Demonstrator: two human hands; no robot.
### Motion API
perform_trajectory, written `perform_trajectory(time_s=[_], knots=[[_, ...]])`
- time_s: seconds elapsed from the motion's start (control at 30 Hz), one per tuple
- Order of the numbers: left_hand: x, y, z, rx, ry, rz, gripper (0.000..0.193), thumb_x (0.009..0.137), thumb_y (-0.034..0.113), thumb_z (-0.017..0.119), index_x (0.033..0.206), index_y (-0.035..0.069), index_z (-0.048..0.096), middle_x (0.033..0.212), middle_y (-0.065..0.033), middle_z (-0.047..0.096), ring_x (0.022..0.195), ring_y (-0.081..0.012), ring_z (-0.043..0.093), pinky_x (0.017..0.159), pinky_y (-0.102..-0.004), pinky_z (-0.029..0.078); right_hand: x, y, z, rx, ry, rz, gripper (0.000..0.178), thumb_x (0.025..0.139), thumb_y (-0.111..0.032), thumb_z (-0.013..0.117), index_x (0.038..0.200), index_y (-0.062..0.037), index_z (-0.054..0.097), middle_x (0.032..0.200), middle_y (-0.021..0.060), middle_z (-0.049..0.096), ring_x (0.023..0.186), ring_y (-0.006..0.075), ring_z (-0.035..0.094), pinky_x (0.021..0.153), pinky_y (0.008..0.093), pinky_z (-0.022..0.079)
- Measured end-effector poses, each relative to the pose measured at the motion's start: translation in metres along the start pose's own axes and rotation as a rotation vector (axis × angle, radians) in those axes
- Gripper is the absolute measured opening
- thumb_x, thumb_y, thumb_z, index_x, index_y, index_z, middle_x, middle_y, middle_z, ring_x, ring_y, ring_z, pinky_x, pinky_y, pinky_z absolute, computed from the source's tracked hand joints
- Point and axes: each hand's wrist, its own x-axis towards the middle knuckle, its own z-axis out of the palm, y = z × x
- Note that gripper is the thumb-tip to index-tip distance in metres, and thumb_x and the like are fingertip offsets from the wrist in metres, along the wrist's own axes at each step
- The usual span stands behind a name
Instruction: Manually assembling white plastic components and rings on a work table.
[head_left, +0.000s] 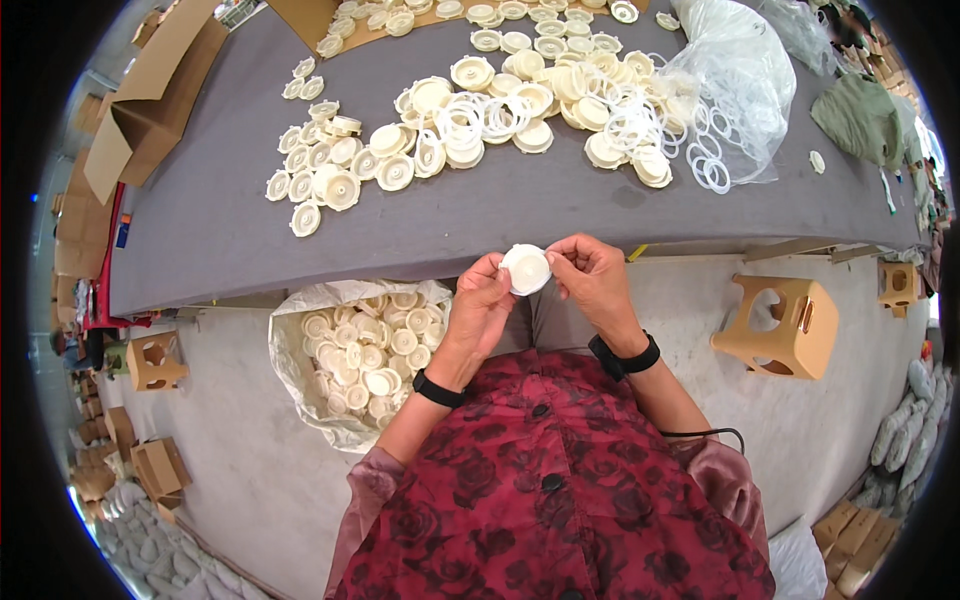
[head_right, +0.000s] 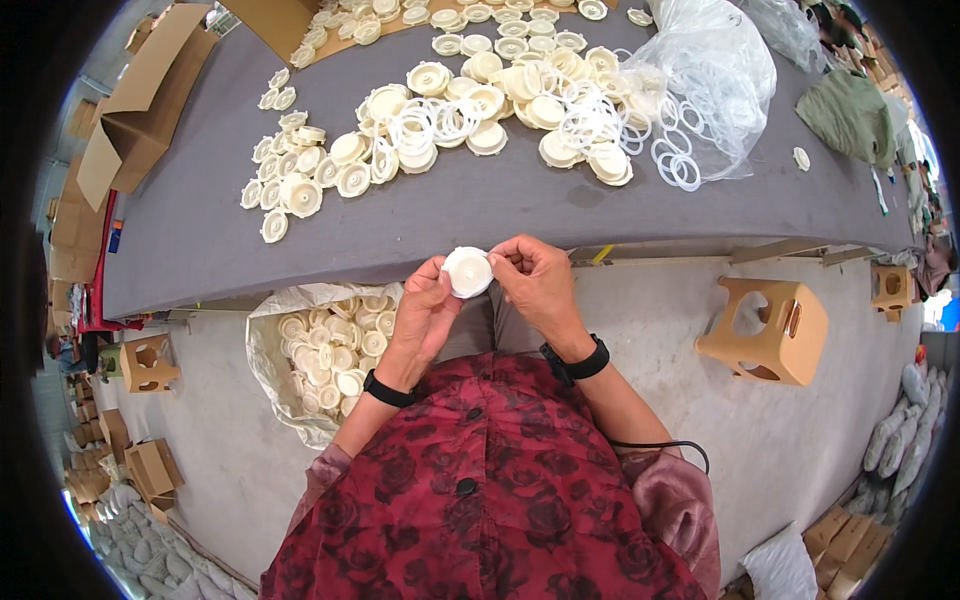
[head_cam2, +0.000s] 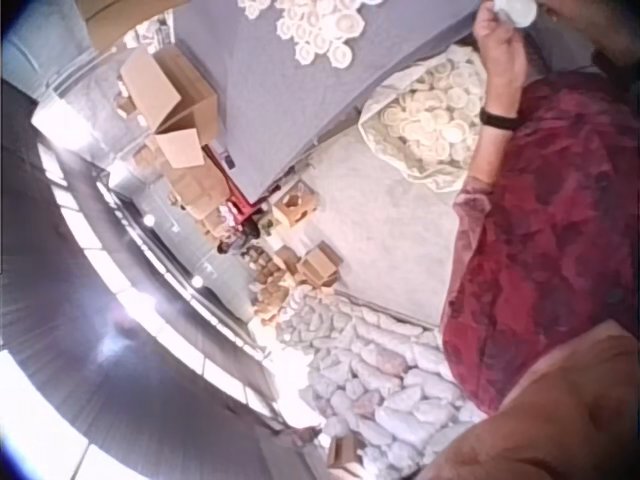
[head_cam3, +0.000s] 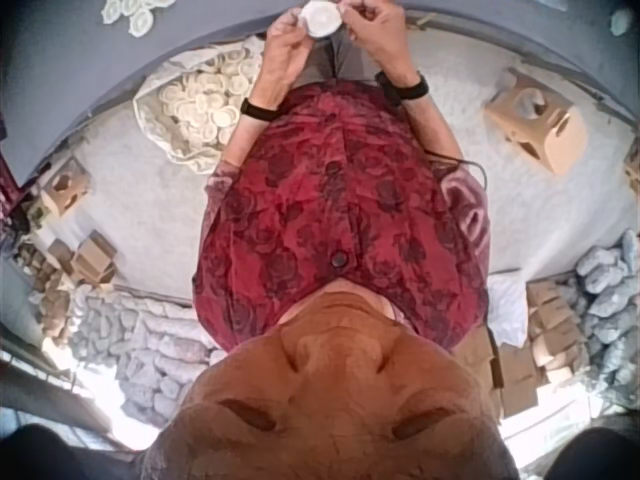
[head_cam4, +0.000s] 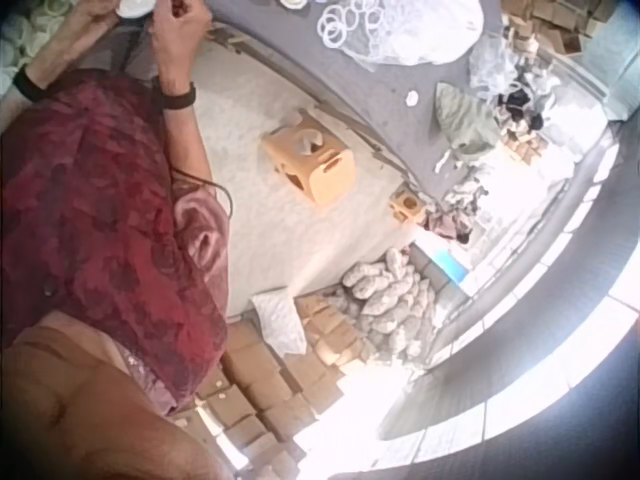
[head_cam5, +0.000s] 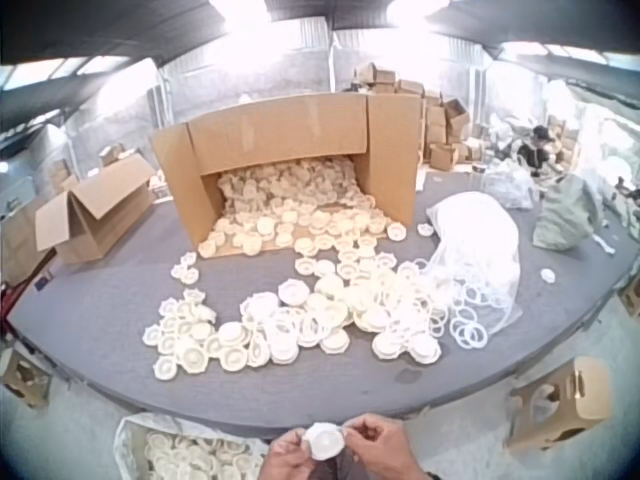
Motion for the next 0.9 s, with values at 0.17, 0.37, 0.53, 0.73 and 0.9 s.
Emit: perform_trajectory(time_s=[0.17,0.37,0.53,0.73,0.9], knots=[[0.004,-0.003,0.002,-0.089,0.027,-0.020,0.030,0.093,0.021,0.070,0.113,0.003,0.057,0.117,-0.0070,0.064,0.108,-0.0191,0.060,0.099,-0.0365,0.046,-0.004,0.003,-0.002,0.256,-0.109,0.051,0.015,0.091,-0.005,0.065,0.104,0.0019,0.064,0.084,0.0018,0.064,0.066,0.0052,0.056,0.061,0.0198,0.046],[0.002,-0.002,0.012,-0.139,0.049,0.014,0.027,0.096,0.024,0.066,0.112,0.004,0.058,0.112,-0.0056,0.064,0.107,-0.0160,0.059,0.094,-0.0336,0.047,-0.015,0.009,0.009,0.380,-0.150,0.043,0.018,0.091,-0.005,0.066,0.107,0.0029,0.063,0.092,0.0042,0.064,0.072,0.0071,0.058,0.065,0.0210,0.048],[-0.005,-0.004,0.017,-0.253,0.107,-0.025,0.034,0.096,0.027,0.065,0.119,0.003,0.057,0.112,-0.0073,0.064,0.102,-0.0182,0.061,0.089,-0.0355,0.050,-0.020,0.003,0.012,0.391,-0.099,-0.044,0.022,0.091,-0.003,0.066,0.112,0.0032,0.063,0.096,0.0053,0.066,0.077,0.0070,0.060,0.065,0.0216,0.050],[-0.015,-0.006,0.019,-0.048,0.001,0.060,0.040,0.097,0.033,0.062,0.121,0.001,0.057,0.112,-0.0080,0.066,0.099,-0.0196,0.064,0.087,-0.0361,0.052,-0.029,0.002,0.004,0.287,-0.074,-0.127,0.023,0.091,-0.001,0.064,0.114,0.0035,0.065,0.099,0.0062,0.068,0.078,0.0065,0.062,0.062,0.0207,0.051],[-0.022,-0.003,0.010,0.066,-0.093,0.011,0.035,0.095,0.030,0.064,0.114,0.001,0.060,0.107,-0.0076,0.067,0.100,-0.0180,0.064,0.090,-0.0342,0.051,-0.038,0.005,-0.008,0.311,-0.131,-0.145,0.019,0.091,-0.001,0.064,0.109,0.0035,0.068,0.092,0.0043,0.068,0.076,0.0062,0.062,0.064,0.0213,0.053]])
